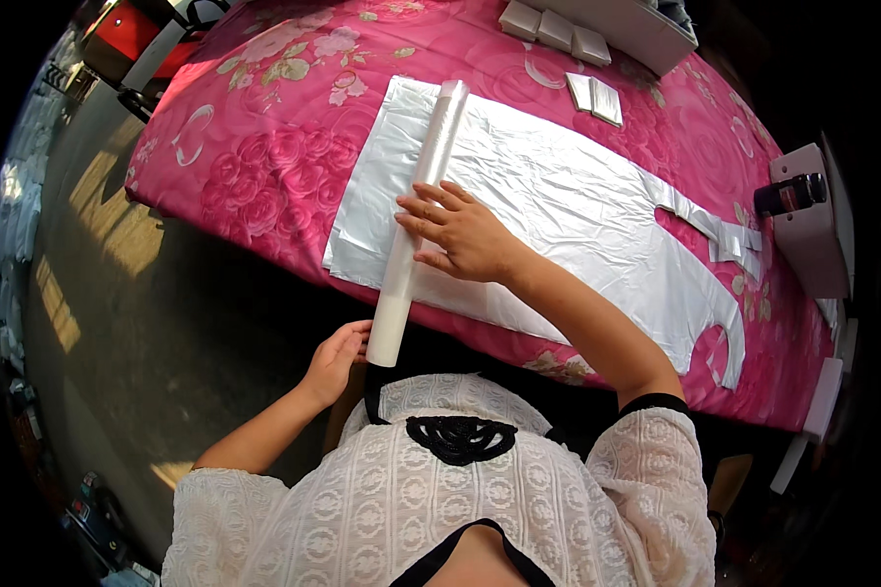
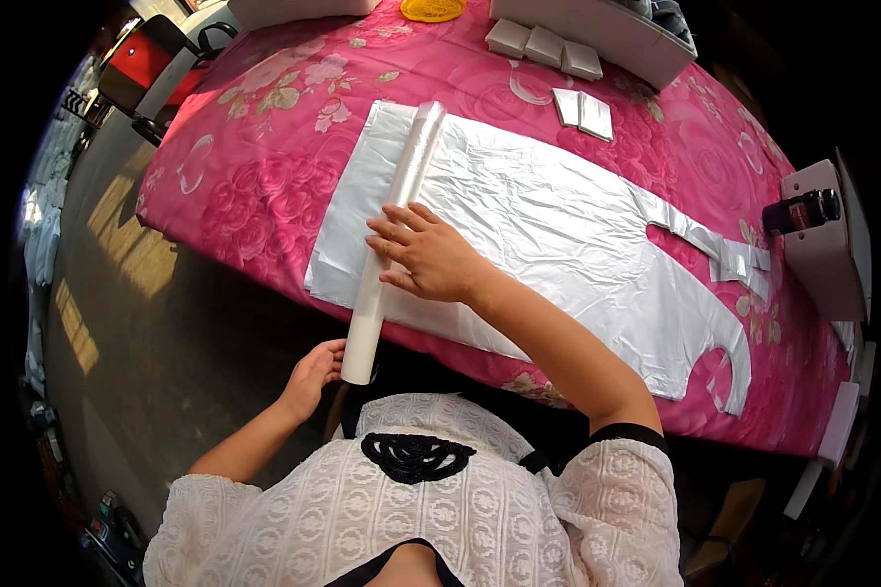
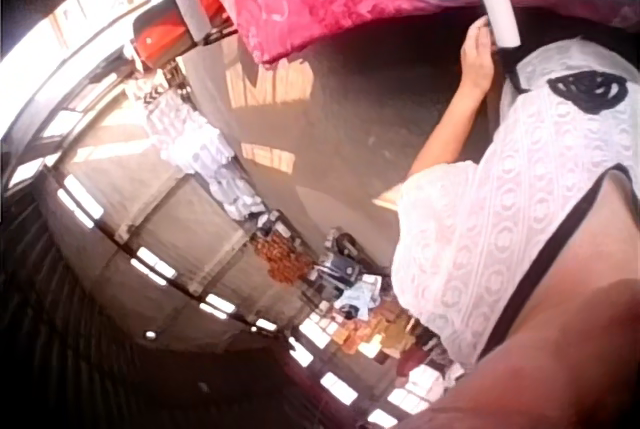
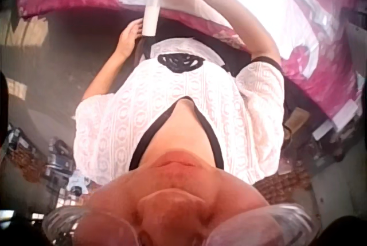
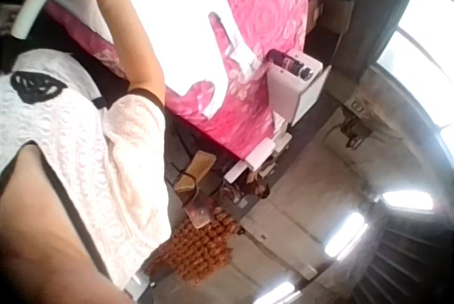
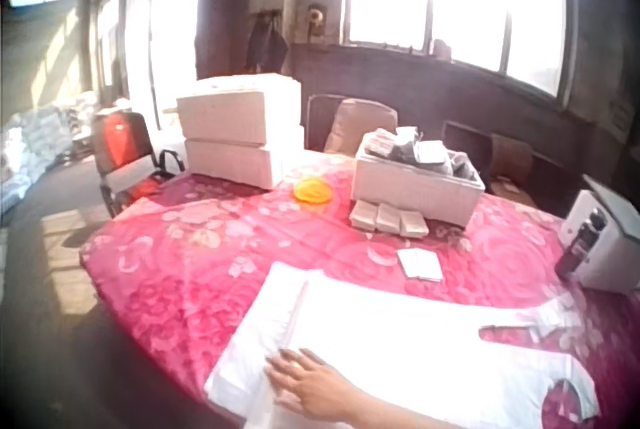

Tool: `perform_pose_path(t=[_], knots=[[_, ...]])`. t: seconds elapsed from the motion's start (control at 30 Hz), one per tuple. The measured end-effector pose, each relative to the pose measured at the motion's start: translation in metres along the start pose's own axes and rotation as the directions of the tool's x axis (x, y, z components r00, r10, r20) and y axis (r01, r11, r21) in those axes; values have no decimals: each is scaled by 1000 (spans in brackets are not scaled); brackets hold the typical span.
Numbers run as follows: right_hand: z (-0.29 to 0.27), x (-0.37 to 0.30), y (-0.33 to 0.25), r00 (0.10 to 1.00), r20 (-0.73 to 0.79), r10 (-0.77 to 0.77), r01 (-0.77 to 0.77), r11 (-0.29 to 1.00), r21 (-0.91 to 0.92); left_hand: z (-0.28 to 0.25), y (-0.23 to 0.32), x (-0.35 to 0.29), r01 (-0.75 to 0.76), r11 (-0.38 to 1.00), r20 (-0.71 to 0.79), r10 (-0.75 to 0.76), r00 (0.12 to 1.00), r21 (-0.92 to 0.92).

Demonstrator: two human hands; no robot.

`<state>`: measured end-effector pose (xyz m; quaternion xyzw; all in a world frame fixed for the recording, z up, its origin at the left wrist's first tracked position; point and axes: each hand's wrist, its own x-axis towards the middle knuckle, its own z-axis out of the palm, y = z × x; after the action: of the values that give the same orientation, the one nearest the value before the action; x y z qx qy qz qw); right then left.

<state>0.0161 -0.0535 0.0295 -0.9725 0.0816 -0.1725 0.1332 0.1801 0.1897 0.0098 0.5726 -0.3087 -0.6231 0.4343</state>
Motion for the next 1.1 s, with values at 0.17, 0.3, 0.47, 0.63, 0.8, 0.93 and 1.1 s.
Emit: perform_pose_path(t=[0.17,0.3,0.47,0.63,0.8,0.93,1.1], knots=[[31,58,-25,994,87,71,-80,992,97,6,21,31,200,979,-107,-203,973,-38],[40,66,-52,957,-73,280,-263,948,181,12,39,31,273,960,-86,-279,957,-68],[14,60,-62,586,-262,767,-247,477,844,37,55,31,177,910,146,-130,981,-375],[-72,28,-48,831,-1,556,217,-322,922,80,93,41,302,798,670,163,724,-521],[-138,6,-54,831,25,556,107,-203,973,105,112,57,436,790,872,240,426,-431],[-144,-12,-41,605,-6,796,-157,127,979,136,132,56,-148,977,255,105,961,154],[-148,-27,-36,676,20,737,109,-126,986,144,123,60,145,958,587,28,809,-246]])
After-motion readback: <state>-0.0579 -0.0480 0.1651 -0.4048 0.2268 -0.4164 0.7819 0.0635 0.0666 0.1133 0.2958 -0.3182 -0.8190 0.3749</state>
